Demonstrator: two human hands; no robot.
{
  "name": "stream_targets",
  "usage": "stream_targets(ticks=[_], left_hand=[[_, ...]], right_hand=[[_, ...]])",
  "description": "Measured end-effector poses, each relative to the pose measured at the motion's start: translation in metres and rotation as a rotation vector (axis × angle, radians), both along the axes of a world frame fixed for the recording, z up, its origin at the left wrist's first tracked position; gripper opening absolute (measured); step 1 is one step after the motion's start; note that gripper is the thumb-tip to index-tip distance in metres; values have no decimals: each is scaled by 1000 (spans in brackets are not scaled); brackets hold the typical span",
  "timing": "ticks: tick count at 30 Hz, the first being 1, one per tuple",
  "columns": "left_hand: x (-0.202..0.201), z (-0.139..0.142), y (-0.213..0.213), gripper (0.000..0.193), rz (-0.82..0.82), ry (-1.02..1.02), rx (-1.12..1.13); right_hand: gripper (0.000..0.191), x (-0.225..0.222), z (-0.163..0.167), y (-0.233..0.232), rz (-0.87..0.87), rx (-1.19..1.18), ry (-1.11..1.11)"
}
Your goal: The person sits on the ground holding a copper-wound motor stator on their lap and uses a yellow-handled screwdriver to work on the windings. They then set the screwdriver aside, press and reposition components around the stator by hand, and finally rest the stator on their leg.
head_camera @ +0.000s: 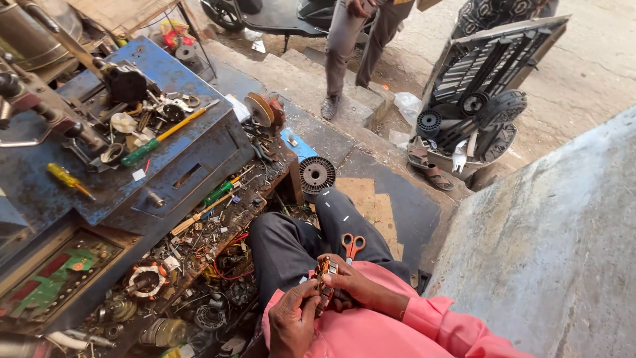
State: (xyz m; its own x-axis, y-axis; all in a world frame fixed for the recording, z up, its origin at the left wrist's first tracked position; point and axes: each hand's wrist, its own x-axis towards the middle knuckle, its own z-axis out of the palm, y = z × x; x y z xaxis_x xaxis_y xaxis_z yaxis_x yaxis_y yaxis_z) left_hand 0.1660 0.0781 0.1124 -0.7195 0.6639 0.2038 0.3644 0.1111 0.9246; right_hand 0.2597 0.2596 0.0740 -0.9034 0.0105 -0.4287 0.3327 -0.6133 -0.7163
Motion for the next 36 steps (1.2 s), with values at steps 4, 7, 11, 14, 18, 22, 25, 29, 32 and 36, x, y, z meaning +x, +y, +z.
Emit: stream_targets(ticks=[4,7,11,14,18,22,25,29,32,36], left_hand=[[-1,-2,0,40,-5,79,35],[-4,-7,-4,38,74,121,51],[-30,-21,3,36,242,86,155],[-48,-32,36,32,288,-13,52],[-26,-34,102,47,-135,208,-107],[9,-20,140,53,-263,479,-242],[12,-11,146,25,-354,498,-383],[4,-6,141,31,-328,450,-304],[-3,-8,130,43,-278,285,-316],[-33,-8,105,36,-250,-333,-215]], right_hand=[[81,-2,2,2,-18,-18,-17],[83,-4,1,4,-148,-169,-88],[78,-1,-9,19,-226,-105,-5],[71,2,-12,44,-378,-46,113],[64,17,10,82,-547,-77,242],[63,38,41,106,-668,-2,281],[62,48,54,110,-693,61,377],[60,49,53,108,-736,9,350],[56,48,47,100,-734,8,305],[52,42,37,90,-661,-98,314]])
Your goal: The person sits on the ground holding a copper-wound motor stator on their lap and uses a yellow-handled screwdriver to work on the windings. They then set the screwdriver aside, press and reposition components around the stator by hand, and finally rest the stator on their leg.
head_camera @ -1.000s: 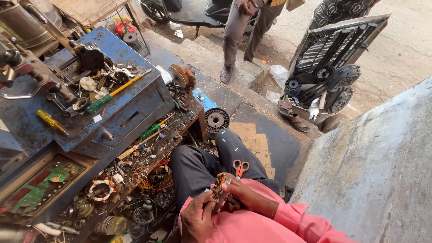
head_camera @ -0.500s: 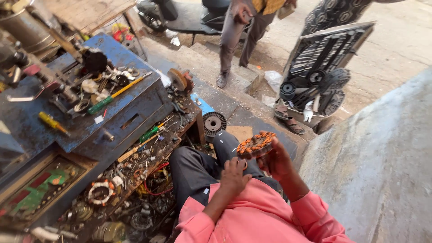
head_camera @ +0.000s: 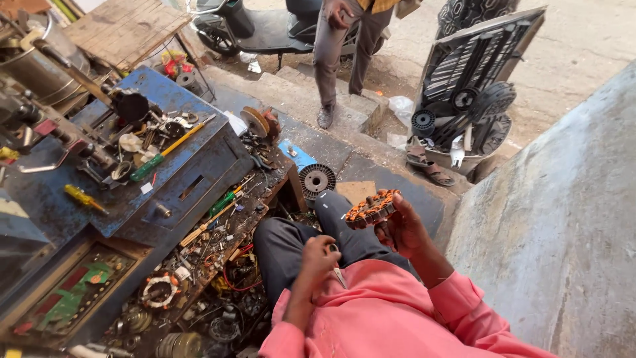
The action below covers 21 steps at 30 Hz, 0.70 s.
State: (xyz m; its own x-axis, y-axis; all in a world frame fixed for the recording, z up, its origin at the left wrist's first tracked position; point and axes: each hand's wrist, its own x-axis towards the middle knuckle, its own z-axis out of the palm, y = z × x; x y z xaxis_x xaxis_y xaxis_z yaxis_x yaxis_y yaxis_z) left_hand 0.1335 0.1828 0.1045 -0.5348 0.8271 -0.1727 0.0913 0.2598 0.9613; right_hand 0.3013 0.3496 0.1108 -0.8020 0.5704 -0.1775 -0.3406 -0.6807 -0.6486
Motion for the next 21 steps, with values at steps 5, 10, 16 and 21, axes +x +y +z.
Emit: stream_targets(ticks=[5,10,16,21], left_hand=[[-78,33,-62,29,222,-410,681],[-161,100,-130,23,774,-201,841],[-225,162,-143,72,1088,98,1001],[-250,171,-141,78,1140,691,388]], right_hand=[[49,-18,-10,-8,68,-38,-92],[55,-40,-21,-26,175,-36,-205],[55,-49,-23,-36,235,-60,-288],[58,-48,-24,-35,231,-18,-249]])
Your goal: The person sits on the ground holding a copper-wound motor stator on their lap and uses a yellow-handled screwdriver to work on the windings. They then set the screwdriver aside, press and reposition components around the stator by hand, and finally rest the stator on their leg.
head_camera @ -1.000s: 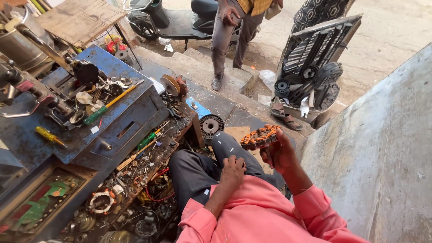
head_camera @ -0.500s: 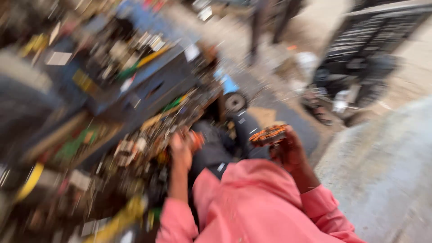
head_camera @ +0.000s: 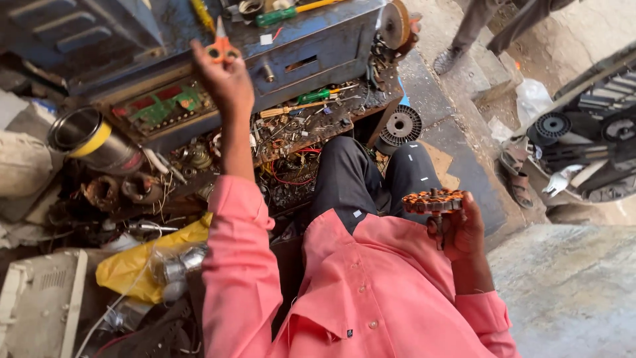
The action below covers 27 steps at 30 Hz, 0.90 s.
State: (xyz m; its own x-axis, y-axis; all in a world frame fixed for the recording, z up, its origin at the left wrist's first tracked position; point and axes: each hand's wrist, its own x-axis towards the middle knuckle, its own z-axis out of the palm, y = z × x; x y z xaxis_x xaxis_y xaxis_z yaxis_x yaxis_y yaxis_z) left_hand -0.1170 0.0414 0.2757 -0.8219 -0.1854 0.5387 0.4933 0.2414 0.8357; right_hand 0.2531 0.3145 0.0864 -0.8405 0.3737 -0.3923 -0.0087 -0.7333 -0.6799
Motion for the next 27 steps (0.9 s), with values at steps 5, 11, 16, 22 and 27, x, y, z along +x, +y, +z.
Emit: stream_targets(ticks=[5,11,16,22,27], left_hand=[[-14,2,-5,54,191,-73,-545],[15,-16,-18,70,158,197,-500],[127,-135,-43,38,-417,-314,-679],[210,-231,-119,28,-332,-535,-622],[229,-242,-148,46,-280,-573,-984]], right_hand=[[57,2,-4,5,-9,-9,-3],[61,0,-1,4,-2,32,-20],[69,-7,2,2,31,16,-59],[69,-8,0,-11,26,-22,-42],[70,-12,3,-35,27,-44,-66]])
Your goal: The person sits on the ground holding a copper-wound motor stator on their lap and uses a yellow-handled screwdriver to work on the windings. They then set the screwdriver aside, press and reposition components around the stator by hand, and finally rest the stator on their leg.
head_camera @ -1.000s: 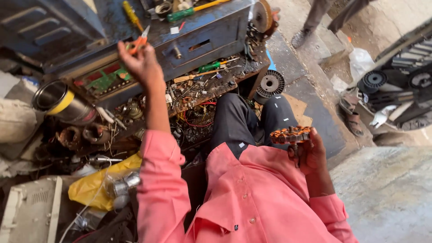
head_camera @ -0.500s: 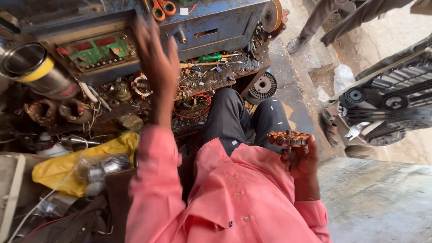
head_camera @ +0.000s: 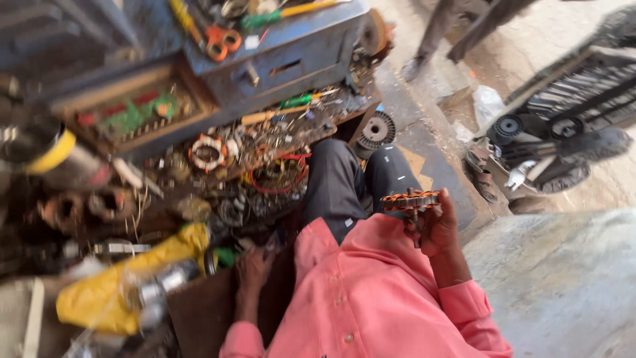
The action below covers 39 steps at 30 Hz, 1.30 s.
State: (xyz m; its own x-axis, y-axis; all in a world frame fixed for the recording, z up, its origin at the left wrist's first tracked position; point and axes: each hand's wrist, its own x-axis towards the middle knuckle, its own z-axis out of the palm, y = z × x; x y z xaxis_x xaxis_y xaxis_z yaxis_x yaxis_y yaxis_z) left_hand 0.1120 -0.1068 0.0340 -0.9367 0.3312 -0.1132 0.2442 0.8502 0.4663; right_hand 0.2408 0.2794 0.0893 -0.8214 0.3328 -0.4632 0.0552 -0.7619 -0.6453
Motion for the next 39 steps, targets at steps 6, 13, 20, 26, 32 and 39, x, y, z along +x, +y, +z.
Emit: stream_targets(ticks=[6,13,20,26,32,39], left_hand=[[14,6,4,55,151,75,-185],[25,12,-7,55,164,62,-156],[28,9,-10,53,174,129,-122],[28,10,-10,58,172,147,-137],[34,10,-6,69,186,84,-179],[40,9,5,74,170,66,-242]], right_hand=[[60,8,5,-23,-7,37,-19],[62,-1,16,-50,110,58,-38],[52,2,13,-75,230,-19,-14],[58,4,17,-82,332,-10,162],[62,7,29,-62,280,38,204],[73,-3,47,-5,257,115,300]])
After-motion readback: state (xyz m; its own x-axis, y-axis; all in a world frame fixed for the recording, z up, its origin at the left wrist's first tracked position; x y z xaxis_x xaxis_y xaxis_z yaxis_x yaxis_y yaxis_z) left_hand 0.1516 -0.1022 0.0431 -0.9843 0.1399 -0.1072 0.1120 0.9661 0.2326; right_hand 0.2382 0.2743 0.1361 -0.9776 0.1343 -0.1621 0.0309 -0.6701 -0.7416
